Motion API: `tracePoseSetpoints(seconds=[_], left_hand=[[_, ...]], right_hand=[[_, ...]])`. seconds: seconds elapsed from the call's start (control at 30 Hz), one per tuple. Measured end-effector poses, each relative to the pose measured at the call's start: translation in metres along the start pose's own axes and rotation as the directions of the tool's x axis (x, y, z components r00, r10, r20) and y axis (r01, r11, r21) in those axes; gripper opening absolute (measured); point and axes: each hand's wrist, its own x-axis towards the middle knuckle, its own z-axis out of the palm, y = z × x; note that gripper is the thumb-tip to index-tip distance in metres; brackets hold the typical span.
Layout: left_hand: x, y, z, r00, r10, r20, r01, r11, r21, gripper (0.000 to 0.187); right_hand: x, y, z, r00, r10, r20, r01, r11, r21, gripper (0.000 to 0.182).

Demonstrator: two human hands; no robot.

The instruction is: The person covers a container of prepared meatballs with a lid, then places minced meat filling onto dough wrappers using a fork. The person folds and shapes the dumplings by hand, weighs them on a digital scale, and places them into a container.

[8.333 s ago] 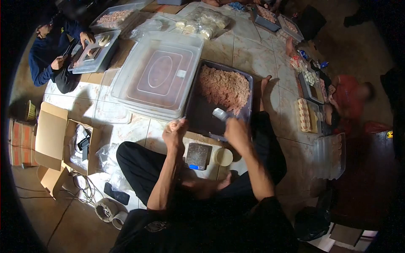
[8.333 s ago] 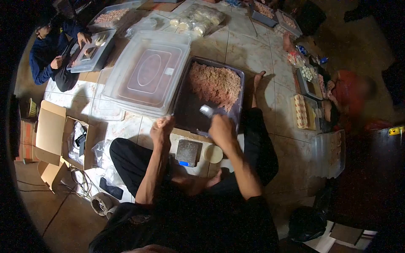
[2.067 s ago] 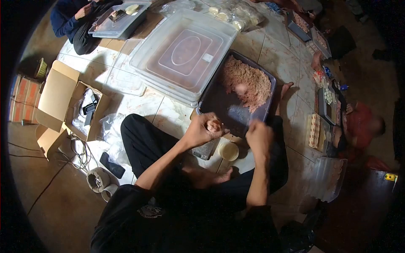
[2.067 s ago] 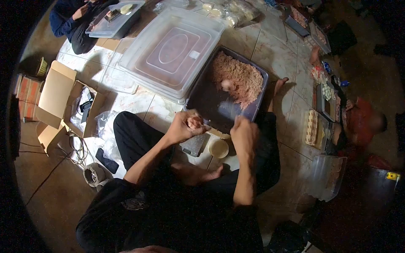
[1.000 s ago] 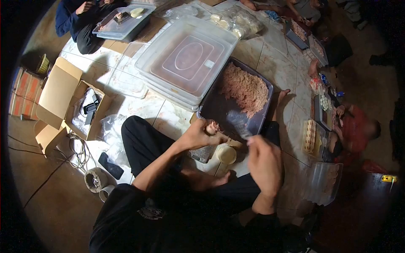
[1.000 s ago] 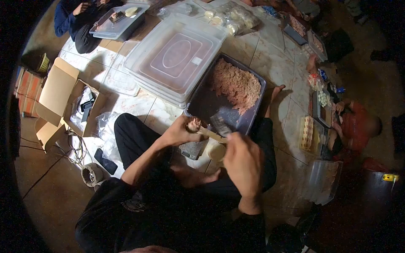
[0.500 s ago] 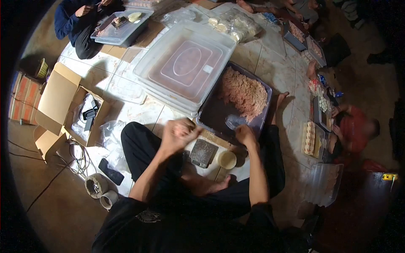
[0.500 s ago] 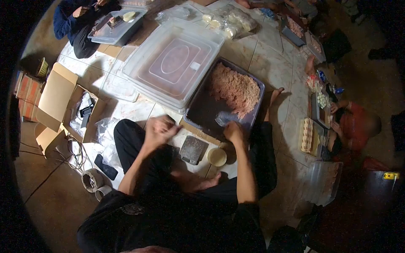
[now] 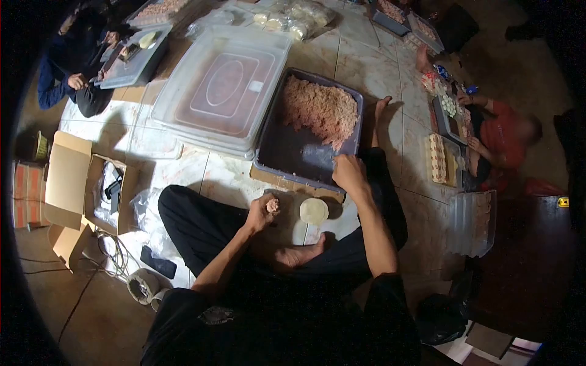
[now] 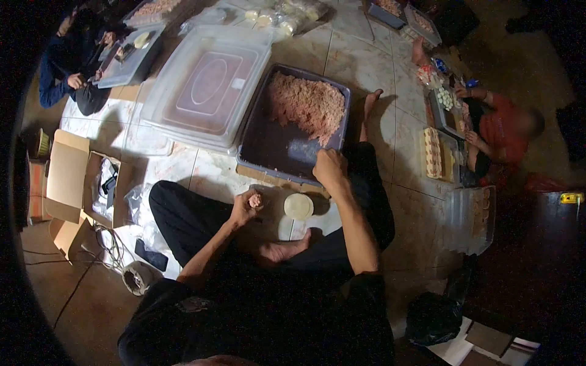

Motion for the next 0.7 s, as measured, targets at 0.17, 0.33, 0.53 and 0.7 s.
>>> tracePoseSetpoints(seconds=[0.17,0.33,0.53,0.7], left_hand=[[0.001,-0.015,0.004,0.999,-0.039,-0.007,0.038,0.995,-0.090,0.029],[-0.002,0.010,-0.003,0.990,0.141,-0.007,-0.135,0.962,0.238,0.034],[-0.014,-0.011,-0.007,0.953,0.243,0.178,-0.283,0.516,0.809,0.043],[-0.019,0.061,-0.004,0.968,0.250,0.013,-0.192,0.707,0.680,0.063]], right_hand=[[0.092,0.005,0.060,0.935,0.247,-0.254,-0.186,0.952,0.242,0.022],[0.097,-0.015,0.093,0.988,0.104,-0.116,-0.117,0.987,-0.114,0.026],[0.113,-0.001,0.070,0.969,-0.062,-0.240,0.024,0.987,-0.159,0.023],[0.102,-0.019,0.073,0.999,0.030,-0.031,-0.031,0.999,-0.009,0.033]])
